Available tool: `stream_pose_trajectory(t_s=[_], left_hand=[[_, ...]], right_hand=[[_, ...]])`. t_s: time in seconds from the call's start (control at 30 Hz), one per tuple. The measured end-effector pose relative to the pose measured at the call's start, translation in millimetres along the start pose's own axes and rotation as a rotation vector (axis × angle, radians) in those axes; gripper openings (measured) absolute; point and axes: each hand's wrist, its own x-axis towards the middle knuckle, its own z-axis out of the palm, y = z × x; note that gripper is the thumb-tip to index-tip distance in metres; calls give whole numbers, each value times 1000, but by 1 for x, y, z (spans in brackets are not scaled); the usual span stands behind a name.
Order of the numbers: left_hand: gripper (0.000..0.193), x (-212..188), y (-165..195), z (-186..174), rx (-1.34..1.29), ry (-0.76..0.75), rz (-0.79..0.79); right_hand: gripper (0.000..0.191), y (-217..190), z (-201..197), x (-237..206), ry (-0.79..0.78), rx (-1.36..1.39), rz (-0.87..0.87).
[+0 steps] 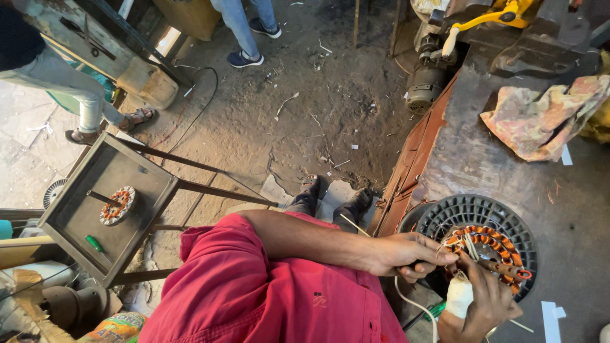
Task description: The person winds copper wire around the slots of a motor stator using a wooden stick to guide and pack the turns. They repeatedly pull wire from a spool, wrap it around the stator, and adjust the placement with the stick.
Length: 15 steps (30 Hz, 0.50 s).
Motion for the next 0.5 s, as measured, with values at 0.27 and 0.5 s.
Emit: stream_pose_trajectory(t_s=[0.27,0.5], left_hand=[[30,-14,6,10,629,169,434],[28,-33,20,19,1410,518,688]], right_hand=[[58,49,14,1,-178,-76,16],[73,70,8,-1,-288,-212,-147]])
